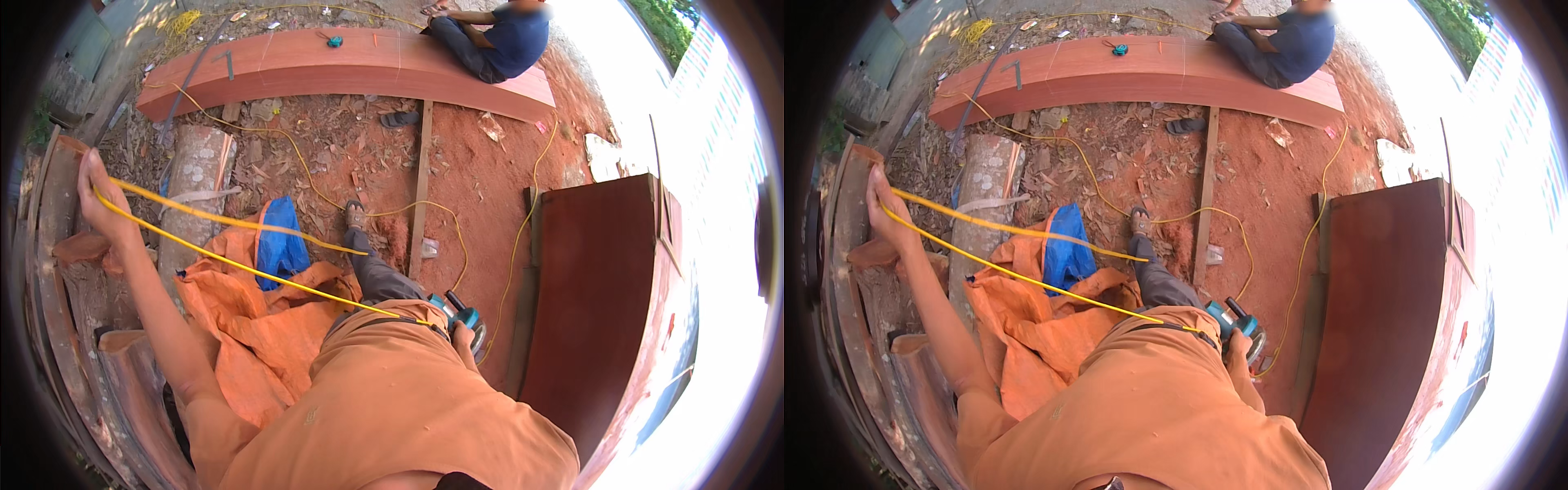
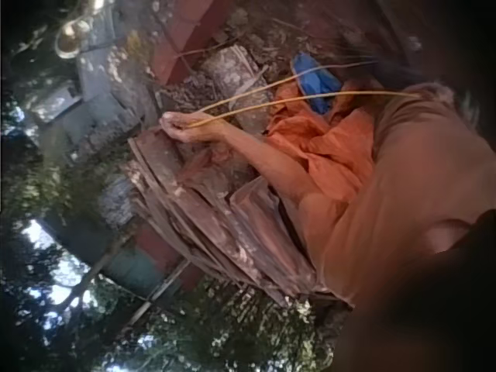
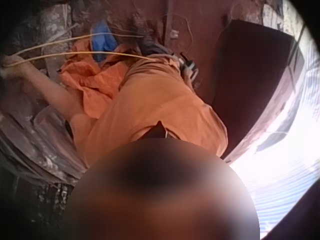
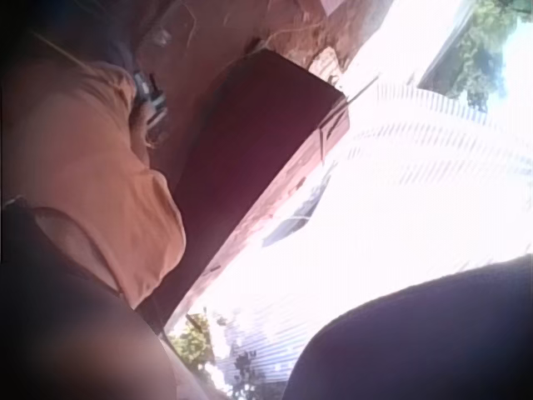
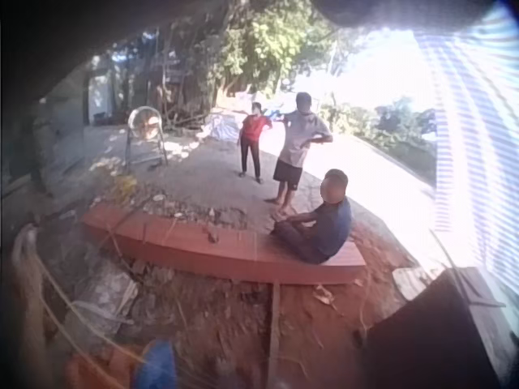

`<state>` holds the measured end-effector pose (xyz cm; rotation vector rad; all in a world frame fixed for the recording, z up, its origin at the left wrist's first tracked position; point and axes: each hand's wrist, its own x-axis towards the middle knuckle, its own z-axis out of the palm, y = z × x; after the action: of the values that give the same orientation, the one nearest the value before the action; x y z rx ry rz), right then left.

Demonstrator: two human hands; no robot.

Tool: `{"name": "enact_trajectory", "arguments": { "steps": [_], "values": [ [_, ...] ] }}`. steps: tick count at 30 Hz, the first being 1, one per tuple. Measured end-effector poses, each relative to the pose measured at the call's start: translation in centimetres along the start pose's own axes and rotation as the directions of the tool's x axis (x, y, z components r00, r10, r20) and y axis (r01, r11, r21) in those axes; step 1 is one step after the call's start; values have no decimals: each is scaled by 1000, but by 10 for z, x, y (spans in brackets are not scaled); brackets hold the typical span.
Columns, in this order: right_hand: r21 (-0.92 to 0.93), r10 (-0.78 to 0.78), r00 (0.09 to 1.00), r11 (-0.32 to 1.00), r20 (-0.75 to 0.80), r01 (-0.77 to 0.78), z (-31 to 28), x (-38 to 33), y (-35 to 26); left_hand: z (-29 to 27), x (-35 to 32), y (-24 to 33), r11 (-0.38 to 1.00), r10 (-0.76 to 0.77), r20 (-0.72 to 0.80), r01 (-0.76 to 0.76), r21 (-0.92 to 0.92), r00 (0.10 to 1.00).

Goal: The person plugs in a circular saw and cuts a long reddish-brown board placed on supports. They adjust the saw, make a cut along the board, then reposition and cut again. The board remains on the supports during the cuts.

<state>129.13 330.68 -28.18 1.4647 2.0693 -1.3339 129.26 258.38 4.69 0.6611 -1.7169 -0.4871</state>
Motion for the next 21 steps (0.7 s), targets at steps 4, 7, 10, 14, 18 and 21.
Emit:
{"name": "enact_trajectory", "arguments": {
  "steps": [4, 7, 10, 14, 18, 21],
  "values": [
    [-173, -104, 994, 980, -32, 97, 62, 7, -50, 19, 34, -40, 902, 313, -29, -288, 321, 949],
    [-280, -233, 969, 938, -82, 202, 103, 6, -89, 60, 67, -42, 903, 390, -51, -372, 215, 919],
    [-85, -229, 972, 969, 49, 233, 136, 10, -124, 95, 109, -31, 872, 460, -85, -432, 230, 884],
    [-3, -314, 945, 949, 89, 316, 183, 8, -163, 127, 143, -27, 960, 127, -53, -109, 257, 991],
    [22, -335, 926, 941, 176, 337, 223, -10, -198, 164, 177, -53, 970, -183, 223, 213, -120, 957],
    [-152, -326, 935, 926, 143, 346, 248, -22, -214, 177, 193, -84, 963, -253, 394, 268, 18, 884]
  ]
}}
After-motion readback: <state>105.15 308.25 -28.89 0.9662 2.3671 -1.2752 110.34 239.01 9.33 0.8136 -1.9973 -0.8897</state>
